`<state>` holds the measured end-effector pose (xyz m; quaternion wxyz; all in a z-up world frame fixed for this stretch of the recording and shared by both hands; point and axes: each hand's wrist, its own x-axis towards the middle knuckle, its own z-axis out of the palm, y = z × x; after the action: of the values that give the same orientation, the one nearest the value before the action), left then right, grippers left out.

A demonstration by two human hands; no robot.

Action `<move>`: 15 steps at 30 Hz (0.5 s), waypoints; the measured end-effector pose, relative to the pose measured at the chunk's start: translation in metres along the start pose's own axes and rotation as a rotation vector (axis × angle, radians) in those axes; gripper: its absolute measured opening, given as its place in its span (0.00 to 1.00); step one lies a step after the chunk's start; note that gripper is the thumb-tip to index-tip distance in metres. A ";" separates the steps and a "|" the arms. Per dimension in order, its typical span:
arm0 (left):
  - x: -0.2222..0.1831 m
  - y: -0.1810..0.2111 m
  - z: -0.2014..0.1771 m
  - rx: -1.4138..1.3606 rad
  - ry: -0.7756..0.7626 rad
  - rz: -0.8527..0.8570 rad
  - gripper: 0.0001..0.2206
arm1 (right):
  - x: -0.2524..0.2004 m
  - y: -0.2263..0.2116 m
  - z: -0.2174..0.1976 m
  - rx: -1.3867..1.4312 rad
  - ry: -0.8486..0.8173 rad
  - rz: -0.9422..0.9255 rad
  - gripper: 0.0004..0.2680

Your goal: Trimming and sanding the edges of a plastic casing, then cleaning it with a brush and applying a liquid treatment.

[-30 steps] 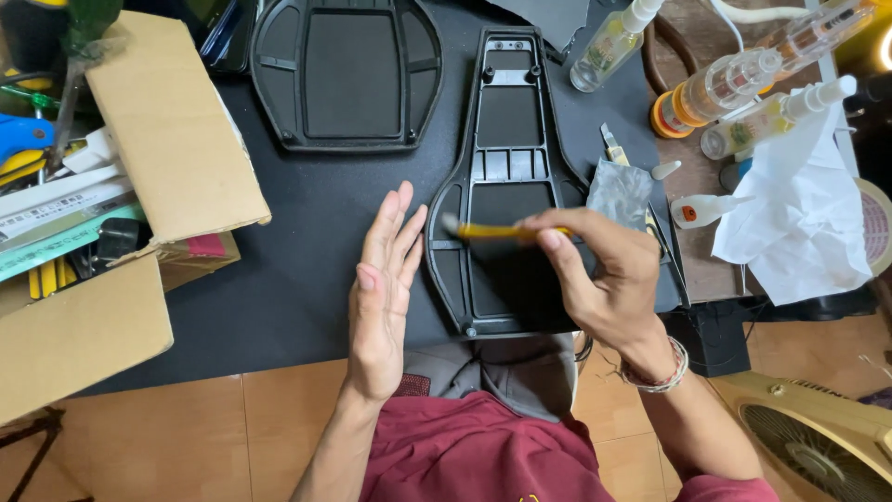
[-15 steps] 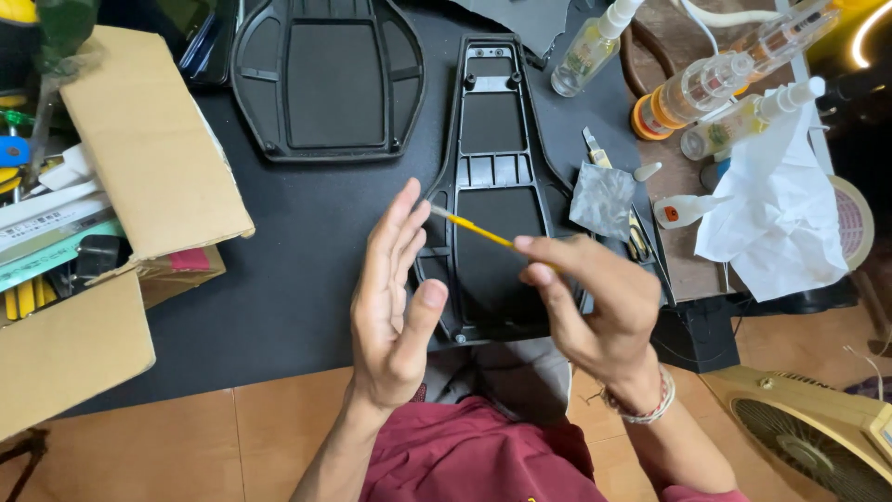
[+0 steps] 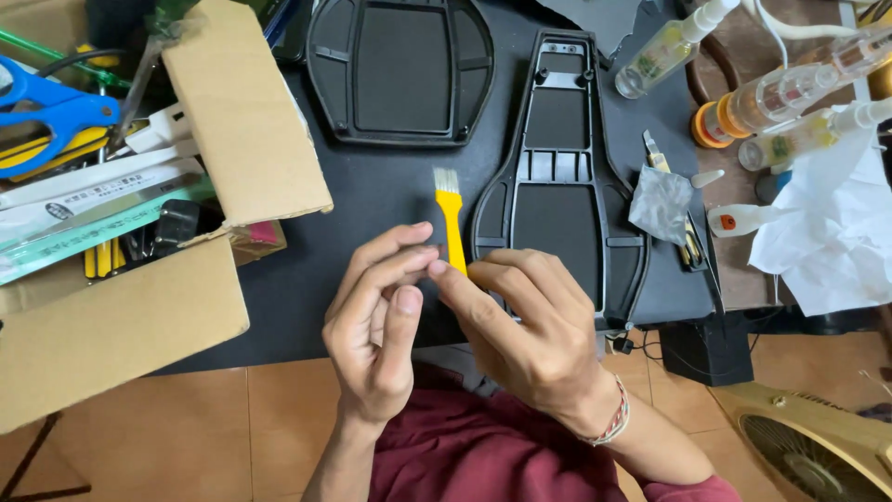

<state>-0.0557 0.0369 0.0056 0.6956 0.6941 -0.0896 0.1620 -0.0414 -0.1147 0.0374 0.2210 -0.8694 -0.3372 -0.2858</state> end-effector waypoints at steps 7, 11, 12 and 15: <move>0.012 0.000 0.016 0.460 -0.118 0.128 0.14 | -0.011 0.012 -0.016 -0.057 -0.290 0.185 0.14; 0.018 0.003 0.045 0.438 -0.195 0.280 0.10 | -0.020 0.022 -0.040 0.044 -0.044 0.283 0.02; 0.020 0.004 0.052 0.427 -0.212 0.287 0.10 | -0.023 0.025 -0.046 0.029 -0.037 0.297 0.02; 0.025 0.006 0.074 0.339 -0.312 0.324 0.07 | -0.042 0.038 -0.064 -0.009 0.092 0.401 0.07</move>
<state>-0.0268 -0.0343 0.0218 0.5123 0.7938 -0.2771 0.1751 -0.0627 -0.1968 0.0507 0.2848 -0.9061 -0.1455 -0.2768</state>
